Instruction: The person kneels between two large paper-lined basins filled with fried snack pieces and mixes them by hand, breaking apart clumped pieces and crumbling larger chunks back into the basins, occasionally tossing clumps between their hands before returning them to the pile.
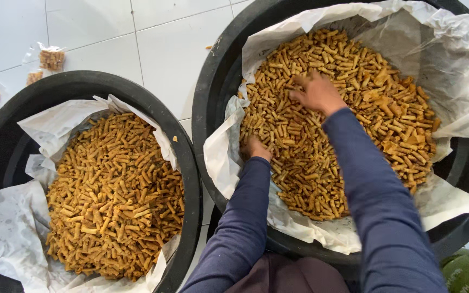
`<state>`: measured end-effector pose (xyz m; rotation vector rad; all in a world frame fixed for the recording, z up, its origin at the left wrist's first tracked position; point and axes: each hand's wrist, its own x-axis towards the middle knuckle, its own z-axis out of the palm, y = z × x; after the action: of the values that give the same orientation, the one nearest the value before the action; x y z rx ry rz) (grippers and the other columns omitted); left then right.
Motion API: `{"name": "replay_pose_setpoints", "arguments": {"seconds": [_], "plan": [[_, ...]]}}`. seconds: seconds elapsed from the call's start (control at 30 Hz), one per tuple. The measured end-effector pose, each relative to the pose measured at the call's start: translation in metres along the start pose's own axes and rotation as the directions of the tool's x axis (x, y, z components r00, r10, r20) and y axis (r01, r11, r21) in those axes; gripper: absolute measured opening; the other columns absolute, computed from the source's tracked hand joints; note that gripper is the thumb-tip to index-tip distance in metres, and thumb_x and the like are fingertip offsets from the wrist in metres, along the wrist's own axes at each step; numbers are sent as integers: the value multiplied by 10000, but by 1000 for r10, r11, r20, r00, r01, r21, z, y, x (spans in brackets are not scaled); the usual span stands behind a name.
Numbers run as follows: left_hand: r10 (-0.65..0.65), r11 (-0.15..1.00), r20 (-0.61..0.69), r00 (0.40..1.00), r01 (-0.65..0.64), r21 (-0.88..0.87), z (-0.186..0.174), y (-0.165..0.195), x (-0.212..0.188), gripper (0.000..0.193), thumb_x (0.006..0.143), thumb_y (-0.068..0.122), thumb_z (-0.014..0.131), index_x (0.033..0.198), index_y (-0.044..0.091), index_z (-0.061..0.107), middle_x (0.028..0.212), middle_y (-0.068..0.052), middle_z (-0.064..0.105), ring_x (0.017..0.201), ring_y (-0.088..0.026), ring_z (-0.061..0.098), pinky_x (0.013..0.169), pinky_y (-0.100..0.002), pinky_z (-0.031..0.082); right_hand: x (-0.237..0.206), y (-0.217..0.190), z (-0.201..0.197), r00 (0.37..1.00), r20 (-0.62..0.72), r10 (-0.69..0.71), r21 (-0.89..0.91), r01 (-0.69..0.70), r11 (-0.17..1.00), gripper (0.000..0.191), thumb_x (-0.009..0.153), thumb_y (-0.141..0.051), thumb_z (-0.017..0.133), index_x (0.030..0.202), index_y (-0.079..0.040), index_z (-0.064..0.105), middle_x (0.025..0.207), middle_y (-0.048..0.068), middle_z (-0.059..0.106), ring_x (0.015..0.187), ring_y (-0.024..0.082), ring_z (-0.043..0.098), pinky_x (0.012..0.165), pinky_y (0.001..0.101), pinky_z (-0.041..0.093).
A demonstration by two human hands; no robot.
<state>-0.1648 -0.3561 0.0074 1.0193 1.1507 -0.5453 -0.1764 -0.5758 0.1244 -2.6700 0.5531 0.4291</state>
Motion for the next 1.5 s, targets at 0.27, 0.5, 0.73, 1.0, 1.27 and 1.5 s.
{"name": "replay_pose_setpoints", "arguments": {"seconds": [0.27, 0.5, 0.73, 1.0, 1.27, 1.5], "plan": [[13, 994, -48, 999, -7, 110, -3, -3, 4, 686, 974, 446, 515, 1552, 201, 241, 1613, -116, 302, 1395, -356, 426, 1102, -561, 451, -22, -49, 97, 906, -386, -172, -124, 134, 983, 836, 855, -743, 598, 1516, -241, 504, 1618, 197, 296, 1458, 518, 107, 1050, 819, 170], [-1, 975, -46, 999, 11, 222, -21, -3, -3, 827, 967, 502, 536, 1629, 268, 98, 1693, -107, 175, 1486, -362, 337, 1161, -561, 419, -110, -32, 129, 962, -50, -268, -226, 251, 941, 647, 835, -547, 695, 1424, -289, 620, 1498, 112, 505, 1445, 467, 356, 1091, 696, 391], [116, 842, -127, 985, -30, 538, -33, -13, -11, 1026, 972, 653, 596, 1650, 135, 27, 1704, -146, 50, 1528, -383, 212, 1187, -536, 346, -136, 64, 99, 998, -55, 14, 486, 15, 874, 606, 938, -587, 582, 1405, -203, 628, 1398, 162, 609, 1282, 399, 621, 1100, 538, 513], [214, 726, 19, 977, -172, 666, -31, -26, -23, 955, 973, 573, 566, 1640, 102, 71, 1659, -182, -26, 1478, -450, 274, 1081, -561, 471, -142, 10, 141, 918, -37, 394, 340, -359, 869, 897, 952, -792, 385, 1661, -259, 249, 1696, 278, 20, 1543, 523, -7, 1213, 712, 107], [204, 630, 27, 979, -152, 761, -34, -18, -44, 909, 979, 584, 522, 1646, 115, 122, 1649, -192, 73, 1403, -474, 408, 1052, -573, 506, -135, 9, 113, 952, 295, -87, 769, -183, 612, 934, 914, -776, 361, 1635, -200, 216, 1716, 142, 70, 1573, 372, 101, 1205, 681, 162], [162, 679, -21, 987, -96, 728, -25, -16, -45, 938, 963, 526, 583, 1639, 64, 124, 1652, -185, 59, 1408, -456, 406, 1057, -586, 479, -146, 61, 114, 886, 23, 463, 221, -456, 862, 824, 1081, -729, 299, 1703, -189, 271, 1745, 252, 103, 1604, 541, 65, 1288, 709, 113]]}}
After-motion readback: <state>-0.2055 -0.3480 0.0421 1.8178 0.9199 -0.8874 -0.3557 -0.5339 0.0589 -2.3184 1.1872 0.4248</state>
